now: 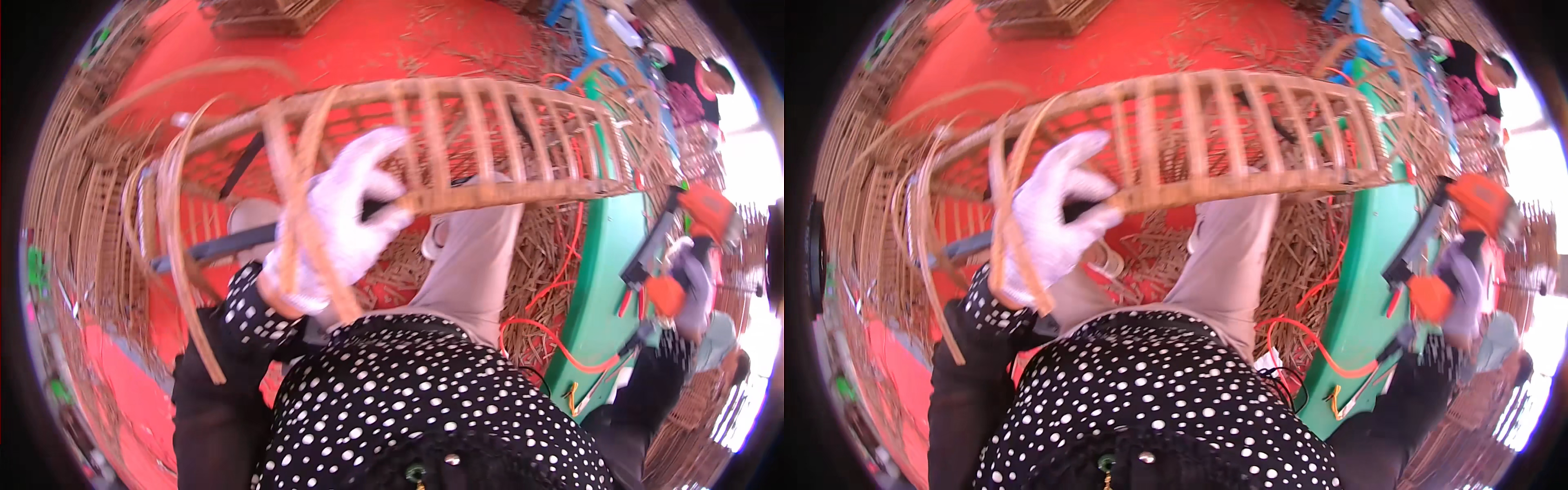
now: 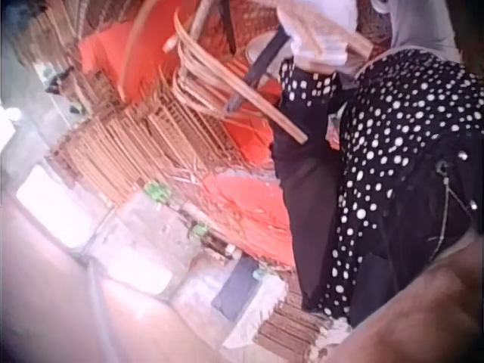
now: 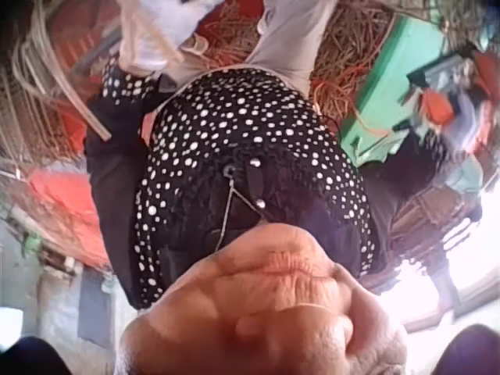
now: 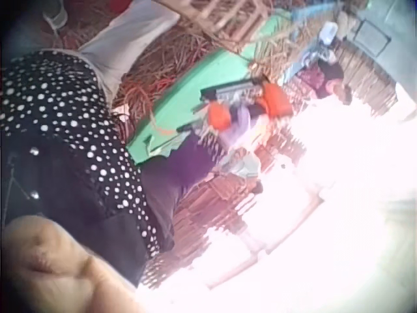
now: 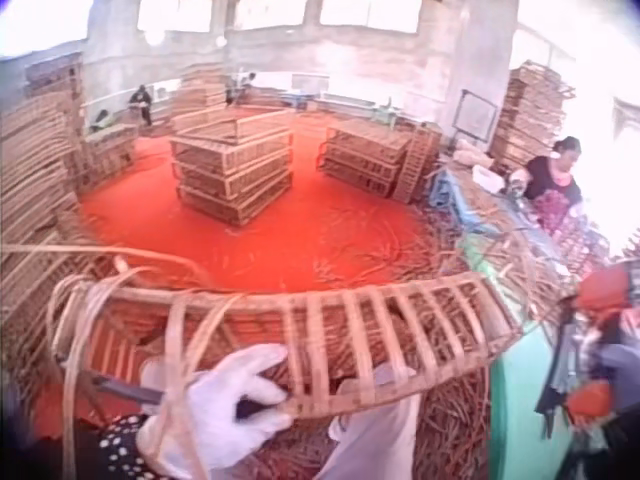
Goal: Constructing and weaving a bamboo or rattan furniture frame using manual manipulation, pliers, and a pneumatic staple gun.
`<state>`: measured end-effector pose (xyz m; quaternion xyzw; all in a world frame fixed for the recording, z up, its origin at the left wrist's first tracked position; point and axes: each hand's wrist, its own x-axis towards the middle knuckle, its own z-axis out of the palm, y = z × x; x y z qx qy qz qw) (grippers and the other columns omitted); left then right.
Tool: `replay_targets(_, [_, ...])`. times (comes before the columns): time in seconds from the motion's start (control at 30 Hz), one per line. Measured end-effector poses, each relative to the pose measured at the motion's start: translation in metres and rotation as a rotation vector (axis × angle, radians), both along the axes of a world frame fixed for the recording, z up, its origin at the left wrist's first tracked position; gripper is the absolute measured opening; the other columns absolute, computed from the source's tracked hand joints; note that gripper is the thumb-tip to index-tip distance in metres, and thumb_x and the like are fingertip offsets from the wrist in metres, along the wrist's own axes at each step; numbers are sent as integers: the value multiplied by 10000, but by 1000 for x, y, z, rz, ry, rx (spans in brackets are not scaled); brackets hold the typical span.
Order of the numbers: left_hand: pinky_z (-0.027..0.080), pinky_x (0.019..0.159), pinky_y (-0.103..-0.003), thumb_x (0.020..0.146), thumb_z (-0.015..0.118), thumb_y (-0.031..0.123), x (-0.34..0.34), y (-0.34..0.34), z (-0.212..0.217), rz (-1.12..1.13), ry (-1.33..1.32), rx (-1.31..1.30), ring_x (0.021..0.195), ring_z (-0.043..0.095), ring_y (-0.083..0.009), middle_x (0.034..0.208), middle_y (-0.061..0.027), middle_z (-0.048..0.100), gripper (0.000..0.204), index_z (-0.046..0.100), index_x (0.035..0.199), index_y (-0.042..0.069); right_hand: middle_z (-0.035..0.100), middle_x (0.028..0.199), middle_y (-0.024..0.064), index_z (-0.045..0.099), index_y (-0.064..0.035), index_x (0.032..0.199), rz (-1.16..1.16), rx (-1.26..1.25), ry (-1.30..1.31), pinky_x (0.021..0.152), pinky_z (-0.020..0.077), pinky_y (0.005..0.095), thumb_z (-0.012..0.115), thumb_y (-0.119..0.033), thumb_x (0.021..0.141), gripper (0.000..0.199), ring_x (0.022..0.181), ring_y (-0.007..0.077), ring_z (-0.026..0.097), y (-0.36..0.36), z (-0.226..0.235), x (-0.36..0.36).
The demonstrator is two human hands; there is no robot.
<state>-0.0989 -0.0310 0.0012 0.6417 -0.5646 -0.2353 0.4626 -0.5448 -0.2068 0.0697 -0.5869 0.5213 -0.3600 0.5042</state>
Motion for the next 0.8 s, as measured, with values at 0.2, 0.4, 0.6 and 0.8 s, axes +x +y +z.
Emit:
replay_targets(0.2, [497,733,-303,723,660,-25,1,3,-18,-7,0,-47,795,620,-174,816,-85,620,596,415,1258,70,456,785,19,439,-10,969,243,-276,78,576,417,227,683,-204,691,417,648,120,489,94,66,81])
replay_targets(0.4, [505,696,-316,709,662,-12,0,3,-21,-21,-57,-197,764,630,-224,795,-95,622,609,408,1257,60,524,696,54,499,15,859,388,30,257,519,454,272,697,-161,682,318,585,150,540,119,66,169])
replay_targets(0.6, [507,651,-335,658,619,-65,5,10,-22,48,-151,-221,737,616,-264,751,-82,597,680,379,1280,69,538,701,50,514,7,864,535,109,480,529,461,273,682,-149,688,288,587,153,550,107,74,210])
replay_targets(0.8, [509,624,-349,652,621,-73,0,3,-33,1,-37,-341,718,617,-274,751,-83,598,711,360,1297,72,553,706,45,530,-2,869,582,137,619,539,468,274,667,-136,694,260,588,155,560,107,67,223])
